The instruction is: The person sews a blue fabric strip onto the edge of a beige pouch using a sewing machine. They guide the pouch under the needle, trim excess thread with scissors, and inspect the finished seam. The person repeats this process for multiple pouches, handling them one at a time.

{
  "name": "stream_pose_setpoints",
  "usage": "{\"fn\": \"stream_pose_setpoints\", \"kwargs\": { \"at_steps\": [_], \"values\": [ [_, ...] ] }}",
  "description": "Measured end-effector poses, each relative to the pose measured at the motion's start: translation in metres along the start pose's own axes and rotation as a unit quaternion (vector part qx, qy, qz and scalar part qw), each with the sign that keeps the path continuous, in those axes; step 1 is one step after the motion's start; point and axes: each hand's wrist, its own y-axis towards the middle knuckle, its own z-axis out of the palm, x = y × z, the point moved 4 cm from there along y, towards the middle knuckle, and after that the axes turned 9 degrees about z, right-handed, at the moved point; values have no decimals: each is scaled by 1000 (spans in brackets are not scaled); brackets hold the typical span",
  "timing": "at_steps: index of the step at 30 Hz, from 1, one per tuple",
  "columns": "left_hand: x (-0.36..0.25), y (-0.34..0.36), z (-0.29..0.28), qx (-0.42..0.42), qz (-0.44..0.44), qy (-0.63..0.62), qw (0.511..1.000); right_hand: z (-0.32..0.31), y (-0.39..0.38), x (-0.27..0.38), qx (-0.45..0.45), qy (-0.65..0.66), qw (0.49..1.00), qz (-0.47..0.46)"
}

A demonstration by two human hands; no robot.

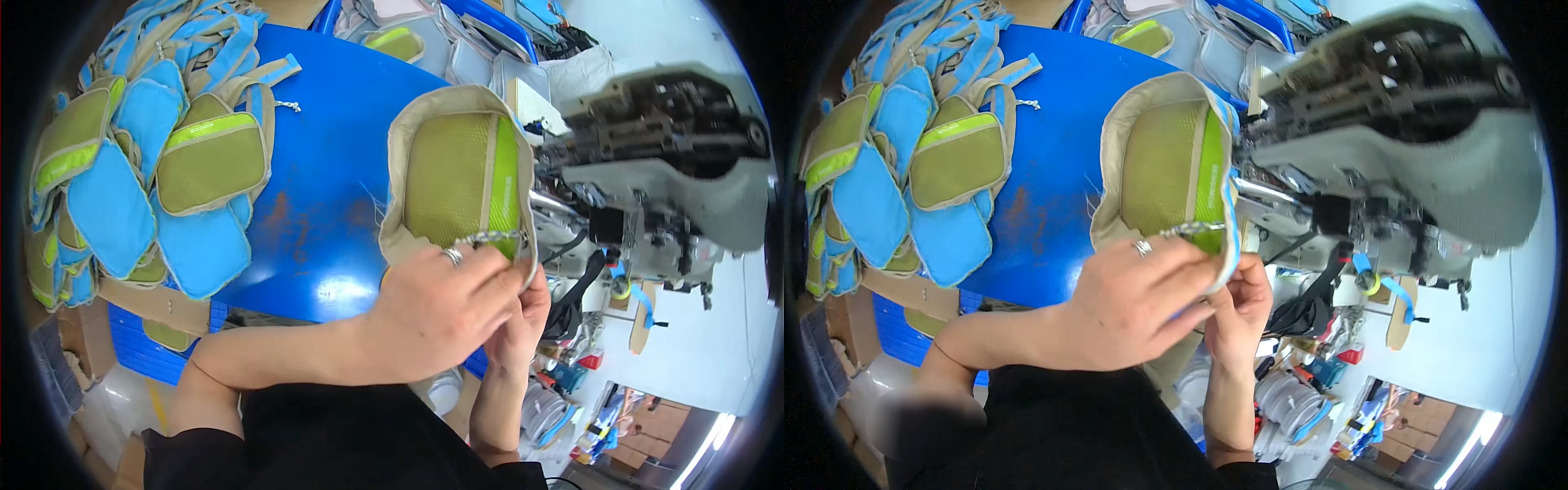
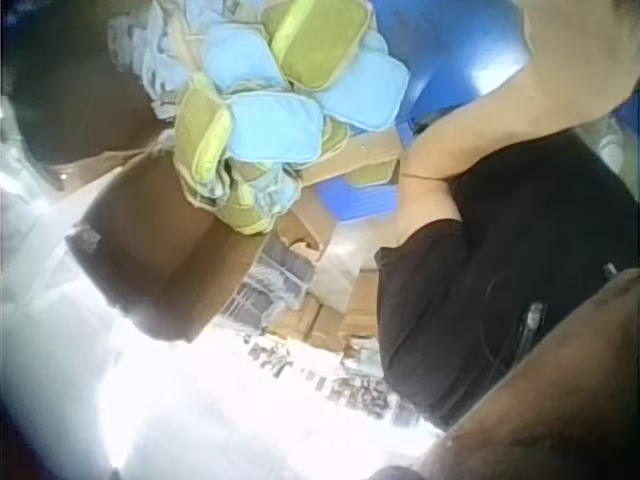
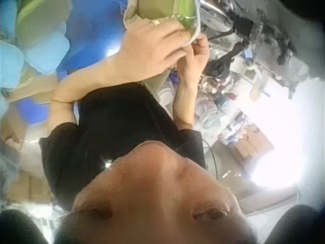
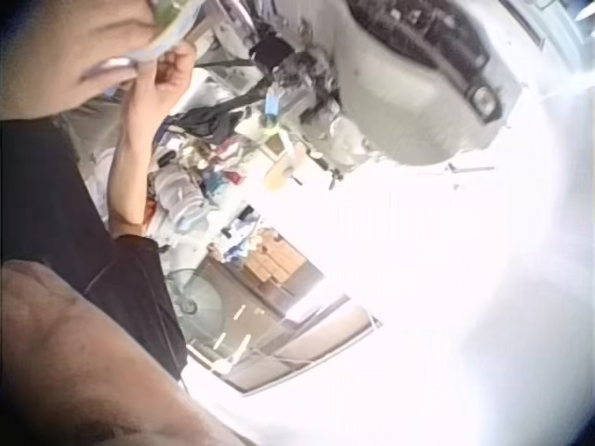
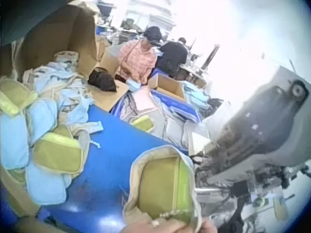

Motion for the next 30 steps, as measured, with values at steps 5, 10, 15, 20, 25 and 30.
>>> {"fn": "stream_pose_setpoints", "kwargs": {
  "at_steps": [5, 10, 15, 20, 25, 30],
  "values": [
    [8, 4, -5, 1, 57, 56, 997, 16, 3, -6, -47, 18, 999, 12],
    [12, 1, -1, -10, 54, 36, 998, 27, 1, -1, -61, 23, 998, 22],
    [20, 5, -4, -6, -73, -207, 976, 0, 0, -1, 17, 4, 999, 27],
    [31, 20, 0, 24, -270, -442, 855, 6, 2, 9, 42, 9, 999, 0],
    [35, 21, -2, 42, -374, -379, 845, 8, 4, 1, 69, 70, 994, 45],
    [31, 11, -3, 3, -485, -442, 754, 18, 6, -5, 93, 143, 985, -9]
  ]
}}
